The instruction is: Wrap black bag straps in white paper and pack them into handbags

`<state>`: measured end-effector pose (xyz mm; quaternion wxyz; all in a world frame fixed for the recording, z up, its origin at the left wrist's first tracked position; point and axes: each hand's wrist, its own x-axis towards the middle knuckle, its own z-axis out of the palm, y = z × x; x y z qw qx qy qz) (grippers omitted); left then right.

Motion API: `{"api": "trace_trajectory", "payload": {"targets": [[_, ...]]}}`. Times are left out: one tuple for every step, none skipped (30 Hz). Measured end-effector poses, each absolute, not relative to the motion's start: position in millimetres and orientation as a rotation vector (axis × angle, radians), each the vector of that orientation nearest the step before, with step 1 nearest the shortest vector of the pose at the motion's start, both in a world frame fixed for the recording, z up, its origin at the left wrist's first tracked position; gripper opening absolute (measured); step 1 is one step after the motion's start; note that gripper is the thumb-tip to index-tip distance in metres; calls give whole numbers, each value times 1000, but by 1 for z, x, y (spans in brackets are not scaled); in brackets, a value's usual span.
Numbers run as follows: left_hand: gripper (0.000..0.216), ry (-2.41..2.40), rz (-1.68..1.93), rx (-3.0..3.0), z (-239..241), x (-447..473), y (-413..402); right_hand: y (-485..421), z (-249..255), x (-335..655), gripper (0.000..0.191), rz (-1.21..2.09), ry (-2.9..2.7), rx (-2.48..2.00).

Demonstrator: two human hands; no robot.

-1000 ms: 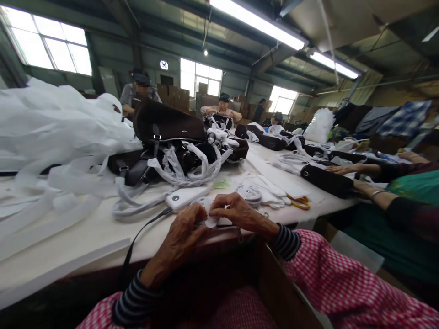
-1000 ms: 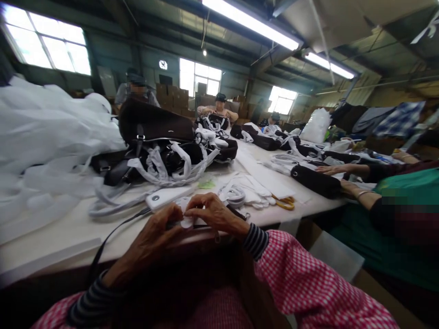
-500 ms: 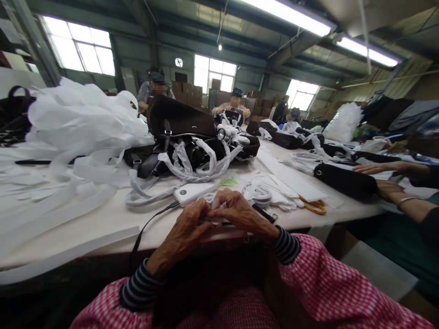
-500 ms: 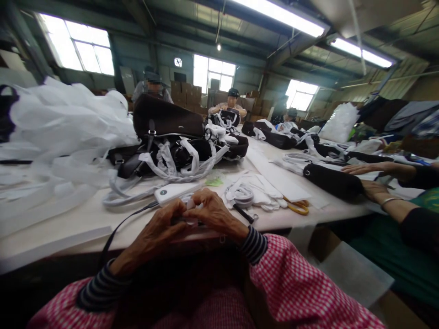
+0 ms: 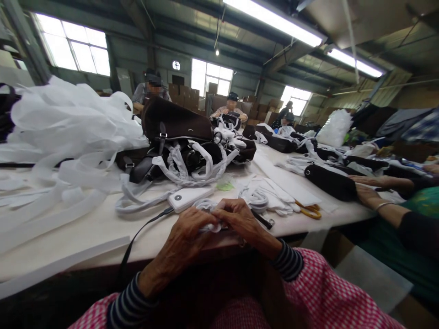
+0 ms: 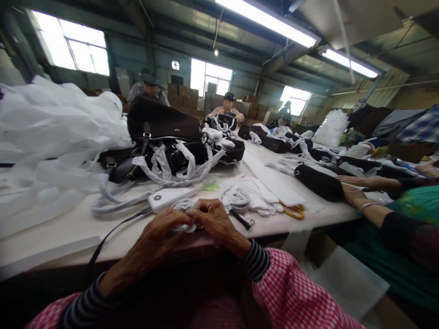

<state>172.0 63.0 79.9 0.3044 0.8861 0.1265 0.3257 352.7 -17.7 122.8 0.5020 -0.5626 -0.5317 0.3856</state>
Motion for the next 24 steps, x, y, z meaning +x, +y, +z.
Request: {"api": "trace_trajectory", "payload": {"targets": [[12, 305, 880, 2387, 78, 174, 65, -17, 123, 351, 32, 917, -1295, -1358], [14, 282, 897, 2425, 76, 176, 67, -17, 124, 350, 33, 896, -1300, -1358], [16, 269, 909, 2457, 74, 178, 69, -17, 124, 348, 33, 873, -1302, -1359], [17, 266, 921, 2483, 73, 180, 71, -17, 123, 347, 32, 850, -1298, -1361], [17, 266, 931, 2507, 72, 182, 72, -17, 123, 346, 31, 827, -1286, -1366], [18, 260, 937, 2533, 71, 183, 74, -16, 121, 345, 31, 810, -1265, -1378], [19, 246, 955, 2562, 70, 184, 75, -15, 120, 345, 31, 799, -1237, -1393], [19, 221, 982, 2597, 69, 184, 76, -14, 118, 344, 31, 788, -1201, -1409], [20, 192, 1016, 2635, 67, 185, 76, -13, 117, 344, 31, 773, -1162, -1424], [20, 160, 1056, 2674, 66, 185, 75, -13, 115, 343, 32, 756, -1125, -1438], [19, 134, 1094, 2710, 63, 185, 75, -13, 114, 341, 31, 742, -1100, -1446], [18, 117, 1127, 2740, 61, 185, 73, -15, 113, 339, 31, 726, -1089, -1450], [16, 111, 1142, 2764, 60, 185, 72, -18, 113, 336, 30, 706, -1091, -1452], [15, 116, 1144, 2777, 58, 185, 70, -22, 113, 334, 29, 688, -1105, -1448], [14, 126, 1150, 2772, 58, 185, 68, -26, 113, 331, 29, 674, -1131, -1437], [16, 128, 1140, 2751, 58, 184, 67, -31, 115, 330, 28, 662, -1168, -1425], [18, 114, 1112, 2712, 60, 182, 66, -37, 117, 329, 29, 646, -1211, -1421], [20, 73, 1075, 2656, 63, 178, 66, -42, 120, 330, 28, 624, -1257, -1424], [20, 17, 1029, 2593, 66, 173, 67, -47, 124, 333, 27, 597, -1301, -1435], [19, -29, 980, 2536, 71, 166, 69, -52, 128, 337, 25, 557, -1335, -1454], [19, -58, 946, 2493, 76, 158, 73, -56, 132, 342, 22, 507, -1351, -1477], [21, -51, 932, 2474, 81, 150, 77, -60, 136, 348, 18, 453, -1352, -1500], [25, -10, 937, 2484, 87, 142, 83, -62, 139, 353, 15, 403, -1348, -1522], [29, 46, 946, 2519, 92, 134, 89, -64, 141, 358, 15, 363, -1351, -1548]]}}
